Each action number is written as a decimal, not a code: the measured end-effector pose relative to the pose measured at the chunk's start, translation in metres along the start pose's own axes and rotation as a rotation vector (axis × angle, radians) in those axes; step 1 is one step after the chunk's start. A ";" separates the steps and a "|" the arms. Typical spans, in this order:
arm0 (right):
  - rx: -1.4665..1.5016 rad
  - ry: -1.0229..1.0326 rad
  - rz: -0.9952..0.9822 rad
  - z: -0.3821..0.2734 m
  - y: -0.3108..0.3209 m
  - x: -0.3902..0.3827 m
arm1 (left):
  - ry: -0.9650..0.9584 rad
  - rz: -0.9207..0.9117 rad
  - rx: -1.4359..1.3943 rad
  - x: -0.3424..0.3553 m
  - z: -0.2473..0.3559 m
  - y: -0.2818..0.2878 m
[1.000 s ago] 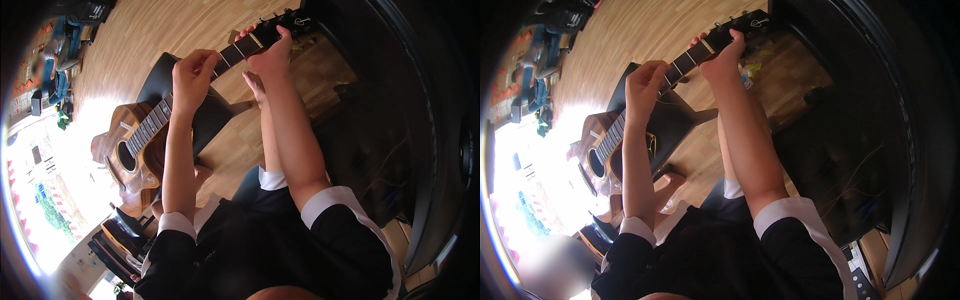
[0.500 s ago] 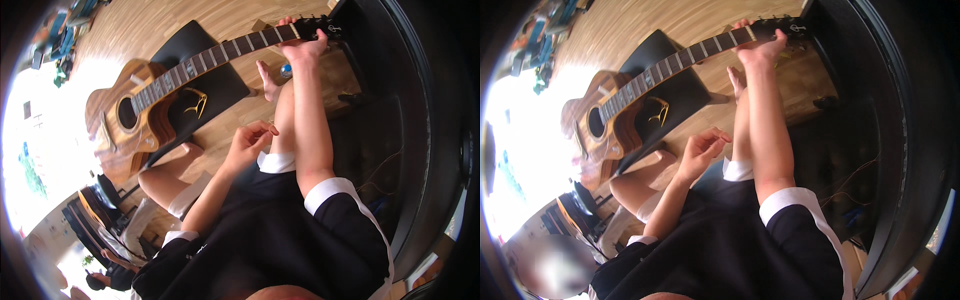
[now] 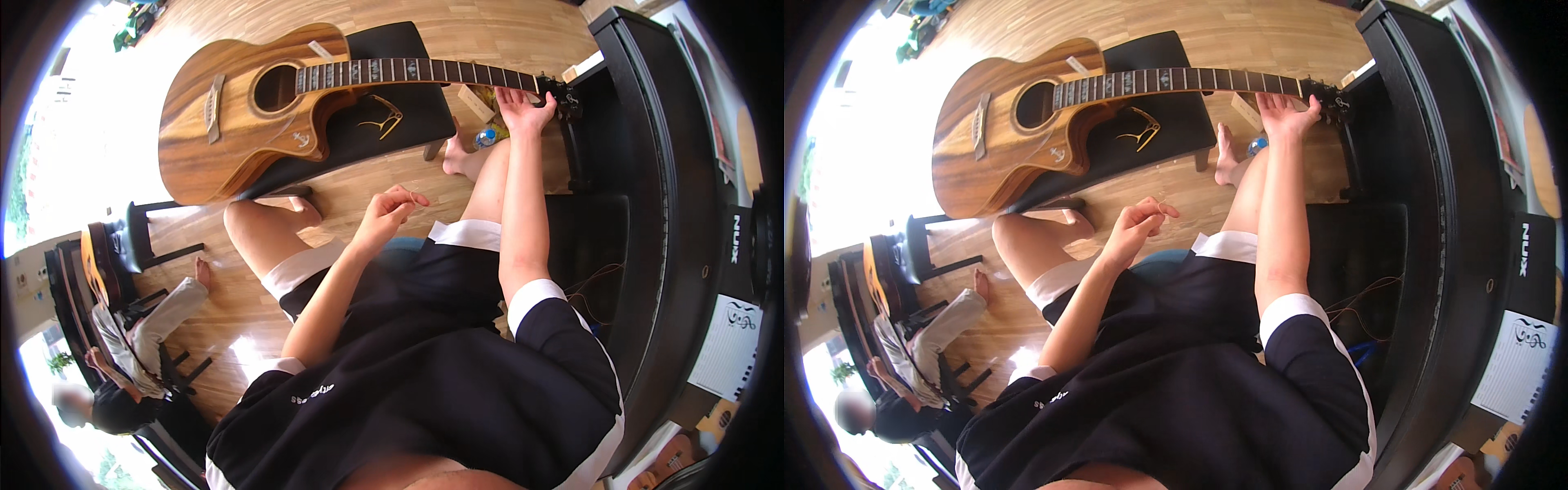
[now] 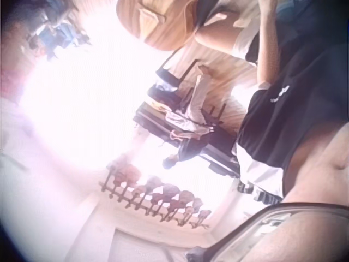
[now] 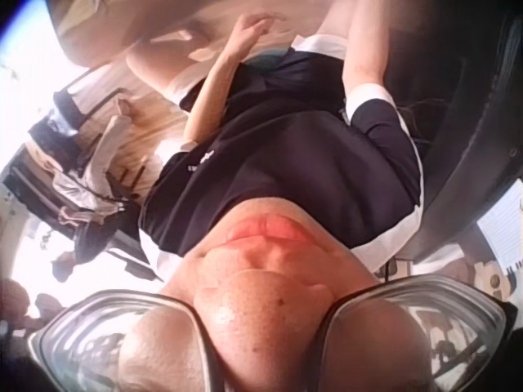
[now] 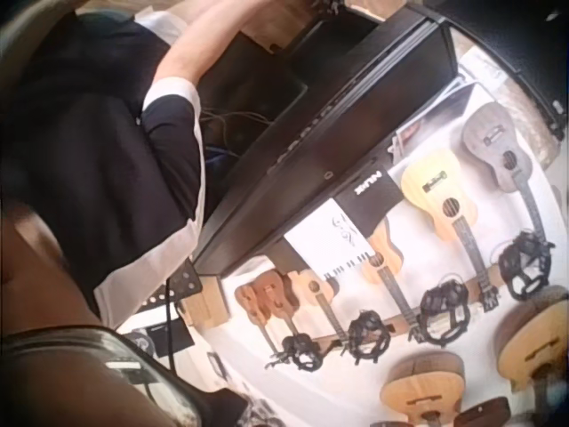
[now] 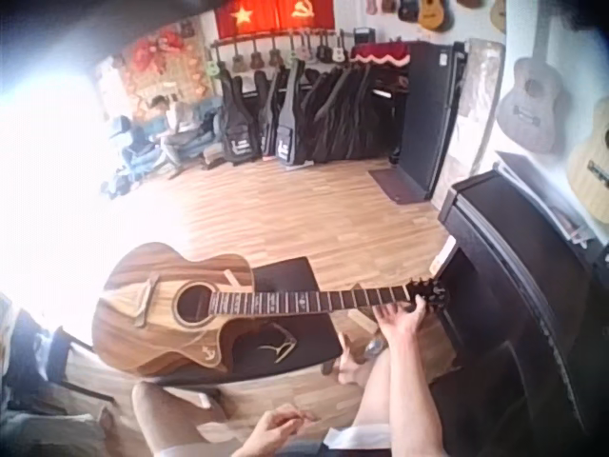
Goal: The person replaces a guitar string by threading it through the bridge, pulling it taut, and winding it onto the tuning peg. They use pliers to cut the excess string and adjust the tension at the headstock.
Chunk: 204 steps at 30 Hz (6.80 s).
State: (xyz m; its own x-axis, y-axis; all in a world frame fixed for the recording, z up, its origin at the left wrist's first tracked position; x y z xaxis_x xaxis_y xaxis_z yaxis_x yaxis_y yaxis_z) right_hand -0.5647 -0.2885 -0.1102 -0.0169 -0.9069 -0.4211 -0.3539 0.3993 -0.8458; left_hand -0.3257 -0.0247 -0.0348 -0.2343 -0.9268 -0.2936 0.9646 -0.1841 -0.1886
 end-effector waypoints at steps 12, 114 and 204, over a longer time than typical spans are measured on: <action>-0.830 -0.122 -0.838 0.157 -0.036 -0.266 | -0.306 -0.012 0.014 -0.061 0.085 0.003; -1.751 0.651 0.704 -0.204 0.228 -0.536 | -0.198 -0.716 0.712 -0.056 -0.106 -0.307; -0.885 0.772 -0.995 -0.232 -0.182 -0.662 | -0.311 -0.561 0.345 -0.056 -0.036 -0.265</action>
State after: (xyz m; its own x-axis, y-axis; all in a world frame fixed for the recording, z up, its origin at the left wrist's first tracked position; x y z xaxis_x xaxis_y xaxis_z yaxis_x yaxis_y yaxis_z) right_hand -0.7065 0.2076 0.3982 0.1892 -0.7076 0.6808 -0.9347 -0.3422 -0.0959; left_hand -0.5724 0.0875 -0.0025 -0.7092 -0.7032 0.0505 0.7046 -0.7041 0.0884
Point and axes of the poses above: each hand's wrist, its own x-axis towards the middle knuckle, its own y-axis out of the back of the hand, z = x × y, the point moved 10 cm from there along x, towards the middle knuckle, and after that the axes turned 5 degrees about -z, right-handed, at the moved point
